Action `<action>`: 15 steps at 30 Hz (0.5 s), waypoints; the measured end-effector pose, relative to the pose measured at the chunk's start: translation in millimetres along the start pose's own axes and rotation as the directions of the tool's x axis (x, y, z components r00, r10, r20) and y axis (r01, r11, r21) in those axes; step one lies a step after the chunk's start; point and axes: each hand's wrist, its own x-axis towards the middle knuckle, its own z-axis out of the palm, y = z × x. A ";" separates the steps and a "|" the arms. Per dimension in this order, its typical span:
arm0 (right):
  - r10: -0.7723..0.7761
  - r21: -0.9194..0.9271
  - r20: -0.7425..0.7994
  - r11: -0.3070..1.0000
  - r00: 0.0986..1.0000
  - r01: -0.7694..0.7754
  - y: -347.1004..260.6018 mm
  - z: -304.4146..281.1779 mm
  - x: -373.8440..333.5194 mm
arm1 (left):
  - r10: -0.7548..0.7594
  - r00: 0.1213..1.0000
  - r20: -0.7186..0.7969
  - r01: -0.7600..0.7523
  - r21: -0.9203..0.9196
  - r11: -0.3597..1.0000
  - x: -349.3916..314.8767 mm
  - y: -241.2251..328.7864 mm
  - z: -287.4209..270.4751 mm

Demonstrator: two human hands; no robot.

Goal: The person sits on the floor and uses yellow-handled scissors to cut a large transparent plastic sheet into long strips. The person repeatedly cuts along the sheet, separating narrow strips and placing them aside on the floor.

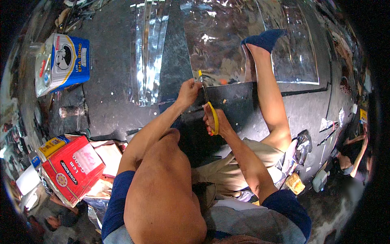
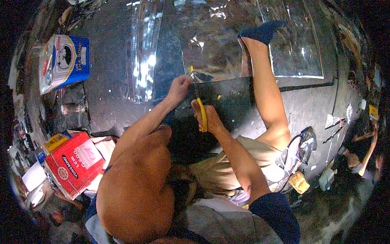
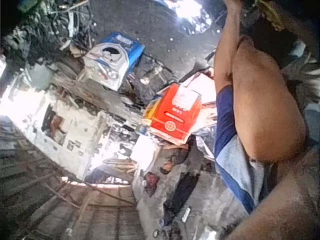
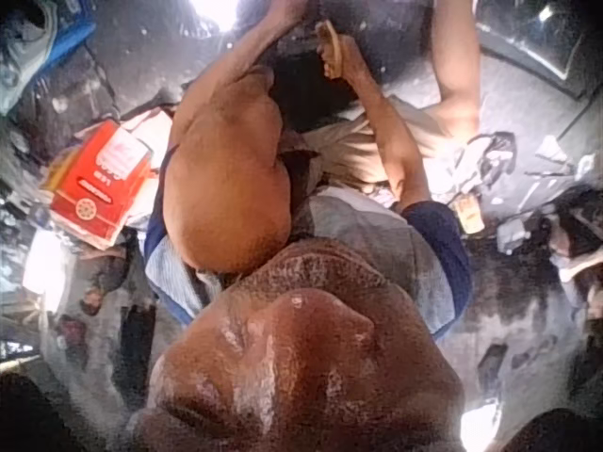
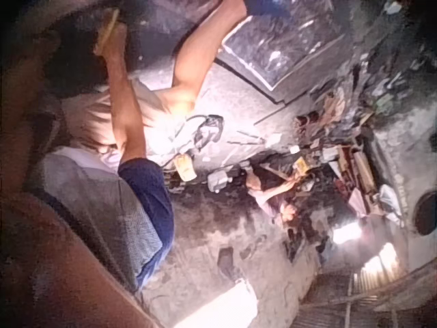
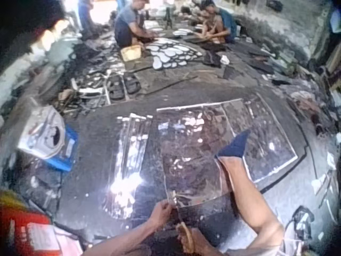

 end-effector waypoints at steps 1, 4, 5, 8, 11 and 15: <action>0.009 -0.023 -0.012 1.000 1.000 -0.010 -1.2 -0.6 -1.1 | -0.003 1.000 0.005 0.003 0.010 1.000 -0.8 2.2 1.0; -0.024 -0.007 -0.001 1.000 1.000 0.024 -6.5 -1.1 15.8 | 0.031 1.000 -0.003 -0.031 -0.004 1.000 -1.0 2.2 2.0; -0.008 -0.017 -0.007 1.000 1.000 0.008 -9.6 0.7 15.8 | 0.071 0.997 -0.025 -0.072 -0.037 0.997 0.1 -2.3 2.2; 0.002 -0.058 -0.033 0.998 0.999 -0.004 -16.8 1.8 13.6 | 0.018 0.999 0.037 -0.013 -0.151 0.988 -0.1 -1.5 -0.2; -0.053 -0.108 -0.039 0.993 0.998 0.049 -20.3 0.0 12.8 | -0.012 0.997 0.070 0.022 -0.142 0.990 1.8 -3.2 -4.6; -0.047 -0.157 -0.047 0.987 0.998 0.040 -26.0 -3.0 20.4 | 0.019 0.998 0.053 -0.013 -0.113 0.994 -1.7 7.2 -2.7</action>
